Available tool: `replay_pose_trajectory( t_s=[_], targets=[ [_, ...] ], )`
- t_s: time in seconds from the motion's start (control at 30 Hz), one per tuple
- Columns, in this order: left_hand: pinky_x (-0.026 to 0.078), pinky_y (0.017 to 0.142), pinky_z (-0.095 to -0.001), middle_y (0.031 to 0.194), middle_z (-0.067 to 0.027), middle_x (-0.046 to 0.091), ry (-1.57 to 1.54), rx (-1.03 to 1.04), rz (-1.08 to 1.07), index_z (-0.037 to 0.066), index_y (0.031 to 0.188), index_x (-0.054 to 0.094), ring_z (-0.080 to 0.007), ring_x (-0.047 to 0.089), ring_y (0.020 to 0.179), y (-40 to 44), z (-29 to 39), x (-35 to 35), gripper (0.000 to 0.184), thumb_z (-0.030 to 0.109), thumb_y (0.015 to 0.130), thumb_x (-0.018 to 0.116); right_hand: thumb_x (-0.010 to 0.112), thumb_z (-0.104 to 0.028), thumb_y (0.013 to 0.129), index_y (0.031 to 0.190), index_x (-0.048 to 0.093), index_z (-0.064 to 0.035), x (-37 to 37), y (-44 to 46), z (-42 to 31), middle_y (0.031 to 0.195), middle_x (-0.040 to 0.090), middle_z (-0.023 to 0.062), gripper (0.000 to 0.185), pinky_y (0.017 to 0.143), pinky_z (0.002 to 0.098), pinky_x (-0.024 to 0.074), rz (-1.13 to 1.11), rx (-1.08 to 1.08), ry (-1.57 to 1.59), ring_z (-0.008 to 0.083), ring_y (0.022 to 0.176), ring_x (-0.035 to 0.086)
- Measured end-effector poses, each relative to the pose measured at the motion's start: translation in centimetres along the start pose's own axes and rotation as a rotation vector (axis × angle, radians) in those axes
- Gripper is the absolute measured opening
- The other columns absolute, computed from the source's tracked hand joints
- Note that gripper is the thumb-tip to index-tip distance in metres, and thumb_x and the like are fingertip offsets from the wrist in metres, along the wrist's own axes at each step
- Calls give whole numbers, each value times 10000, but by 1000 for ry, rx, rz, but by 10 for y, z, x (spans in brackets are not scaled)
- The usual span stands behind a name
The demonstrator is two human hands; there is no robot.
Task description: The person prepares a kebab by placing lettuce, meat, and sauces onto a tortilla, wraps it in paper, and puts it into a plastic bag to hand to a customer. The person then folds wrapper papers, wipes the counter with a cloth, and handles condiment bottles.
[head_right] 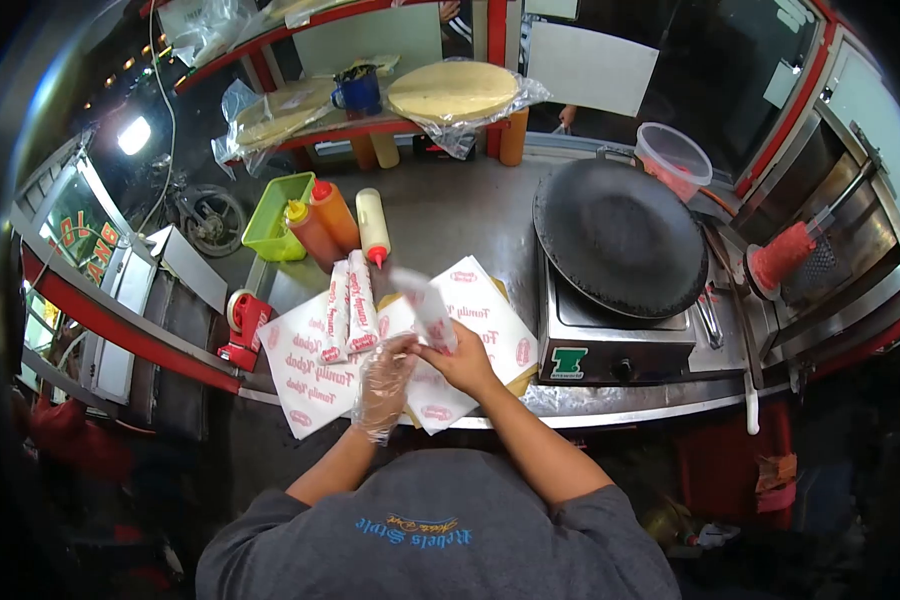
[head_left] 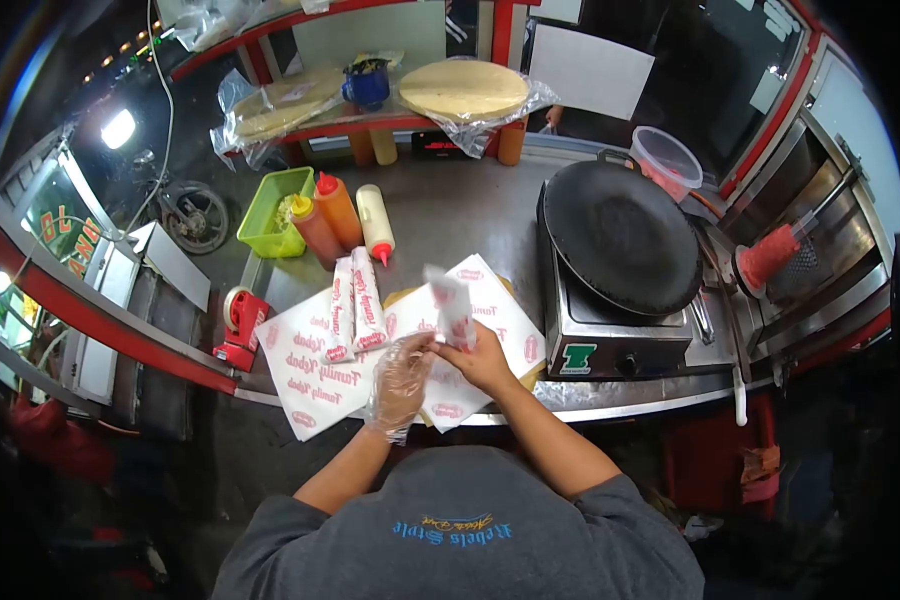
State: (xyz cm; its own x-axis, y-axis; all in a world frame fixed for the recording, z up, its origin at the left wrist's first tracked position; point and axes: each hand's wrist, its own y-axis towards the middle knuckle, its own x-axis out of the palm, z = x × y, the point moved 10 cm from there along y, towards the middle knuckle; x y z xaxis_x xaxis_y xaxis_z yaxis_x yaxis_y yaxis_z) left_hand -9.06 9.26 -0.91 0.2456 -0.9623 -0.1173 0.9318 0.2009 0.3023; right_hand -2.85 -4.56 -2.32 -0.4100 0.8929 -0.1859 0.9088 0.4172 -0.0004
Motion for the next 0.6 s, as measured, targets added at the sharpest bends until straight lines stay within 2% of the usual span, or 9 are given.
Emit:
replay_pose_trajectory(
  t_s=[0.07,0.13,0.23,0.33,0.4,0.47,0.5,0.53,0.6],
  targets=[
    [553,933,-414,1120,-124,729,-336,-58,141,34,1198,707,-279,716,1012,11,-10,-9,339,182,906,791,819,-142,882,1277,640,-21,8,10,12,1178,711,107,451,961,354,515,-105,-146,47,181,1058,666],
    [541,980,-420,1134,-99,735,-103,83,-134,37,1204,709,-253,696,1054,38,6,3,432,235,851,861,816,-161,877,1319,627,-22,19,12,15,1216,698,137,501,1016,376,491,-274,-222,87,217,1126,656],
    [537,995,-435,1130,-82,726,53,78,-625,45,1211,703,-238,667,1138,54,28,28,453,131,809,893,824,-279,851,1386,575,-36,4,8,-7,1326,636,179,639,1125,432,403,-159,-449,-278,338,1251,587],
    [585,882,-323,1024,-44,770,-240,18,-585,41,1136,738,-138,720,943,68,5,34,342,106,830,877,825,-252,841,1347,581,-52,-29,0,-61,1314,636,165,596,1119,452,409,66,-495,-235,348,1226,596],
    [579,870,-310,1019,-47,763,-392,29,-501,32,1160,721,-133,713,948,80,12,36,341,90,853,858,820,-223,843,1289,612,-56,-44,3,-79,1280,651,159,519,1117,467,412,162,-529,-155,334,1204,609],
    [574,862,-302,1017,-46,759,-632,-88,-385,26,1163,713,-131,710,951,90,13,41,325,75,868,841,799,-161,875,980,705,-48,-53,26,-94,1057,700,134,181,1101,434,429,233,-482,-269,259,1020,673],
    [569,844,-300,1041,-43,752,-298,117,-303,13,1149,705,-138,709,945,102,35,27,301,75,882,829,799,-158,878,947,705,-44,-56,37,-103,1029,698,134,163,1073,428,443,283,-486,-230,254,978,674],
    [560,812,-286,1039,-32,746,-491,52,-256,31,1118,718,-139,704,925,110,39,26,250,108,903,819,799,-155,882,915,705,-41,-60,43,-111,1001,697,134,151,1045,422,456,331,-494,-190,250,936,676],
    [560,814,-312,1029,-61,744,-155,37,-142,52,1093,739,-192,710,955,122,62,-2,242,96,872,829,807,-160,876,900,703,-42,-62,37,-124,1013,686,135,159,1010,432,463,367,-493,-108,263,954,662]
  ],
)
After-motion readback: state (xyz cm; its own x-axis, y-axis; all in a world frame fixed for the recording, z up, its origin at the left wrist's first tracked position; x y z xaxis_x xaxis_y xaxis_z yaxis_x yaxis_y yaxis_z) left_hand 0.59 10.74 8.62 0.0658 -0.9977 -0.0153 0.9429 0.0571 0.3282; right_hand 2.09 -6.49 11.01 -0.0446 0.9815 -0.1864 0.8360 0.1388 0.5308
